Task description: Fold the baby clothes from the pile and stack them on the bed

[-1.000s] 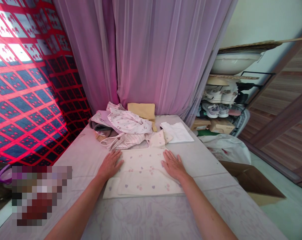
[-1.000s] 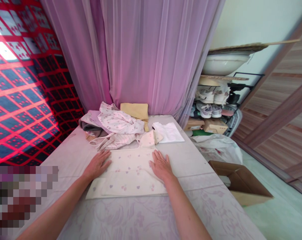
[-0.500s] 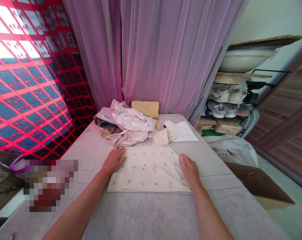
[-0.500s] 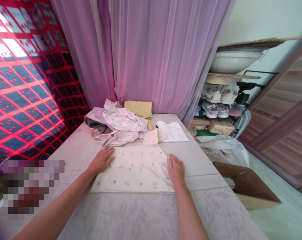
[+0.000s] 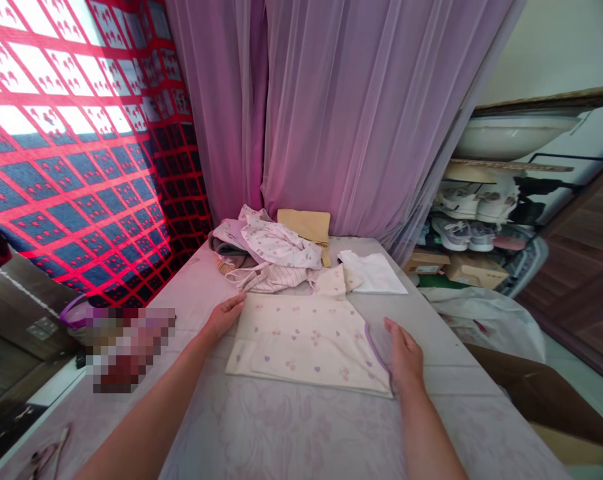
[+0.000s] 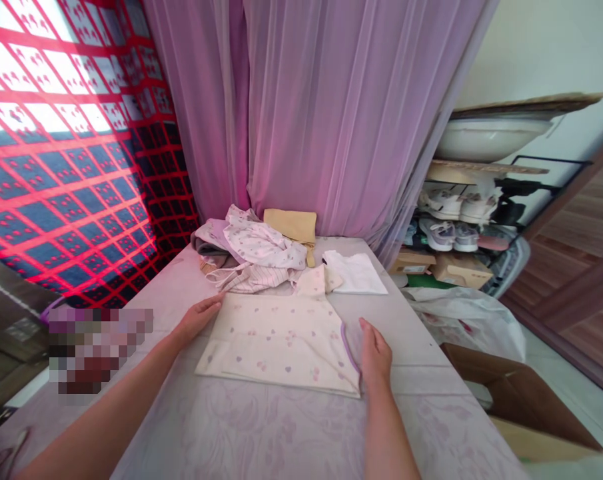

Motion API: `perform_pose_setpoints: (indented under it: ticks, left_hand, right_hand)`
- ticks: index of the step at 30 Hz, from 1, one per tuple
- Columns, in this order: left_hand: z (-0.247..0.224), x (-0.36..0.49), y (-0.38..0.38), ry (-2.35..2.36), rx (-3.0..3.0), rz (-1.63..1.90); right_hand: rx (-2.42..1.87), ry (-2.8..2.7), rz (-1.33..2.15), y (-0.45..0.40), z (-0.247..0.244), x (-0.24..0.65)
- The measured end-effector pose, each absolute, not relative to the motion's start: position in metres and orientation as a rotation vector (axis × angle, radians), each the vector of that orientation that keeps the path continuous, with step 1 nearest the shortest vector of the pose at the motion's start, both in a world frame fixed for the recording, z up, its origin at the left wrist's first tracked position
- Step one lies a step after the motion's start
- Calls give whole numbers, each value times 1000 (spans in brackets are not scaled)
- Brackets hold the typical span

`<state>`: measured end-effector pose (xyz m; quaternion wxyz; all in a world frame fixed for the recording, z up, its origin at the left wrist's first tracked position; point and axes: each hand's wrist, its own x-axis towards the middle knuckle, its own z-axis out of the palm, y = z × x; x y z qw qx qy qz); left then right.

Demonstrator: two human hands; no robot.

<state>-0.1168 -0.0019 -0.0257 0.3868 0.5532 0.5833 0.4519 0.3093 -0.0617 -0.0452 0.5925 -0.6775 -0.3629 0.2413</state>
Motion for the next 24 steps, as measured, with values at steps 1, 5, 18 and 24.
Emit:
perform_pose_setpoints:
  ticks: [1, 5, 18, 24]
  left_hand:
    - [-25, -117, -6, 1484, 1373, 1173]
    - [-19, -117, -19, 1545, 1306, 1236]
    - [-26, -127, -30, 1330, 994, 1536]
    - [-28, -127, -32, 1262, 956, 1563]
  right_hand:
    - [-1524, -802, 575, -63, -45, 309]
    - [-1352, -690, 654, -64, -43, 307]
    - [-930, -225, 1012, -70, -45, 338]
    - [-955, -241, 1011, -72, -39, 332]
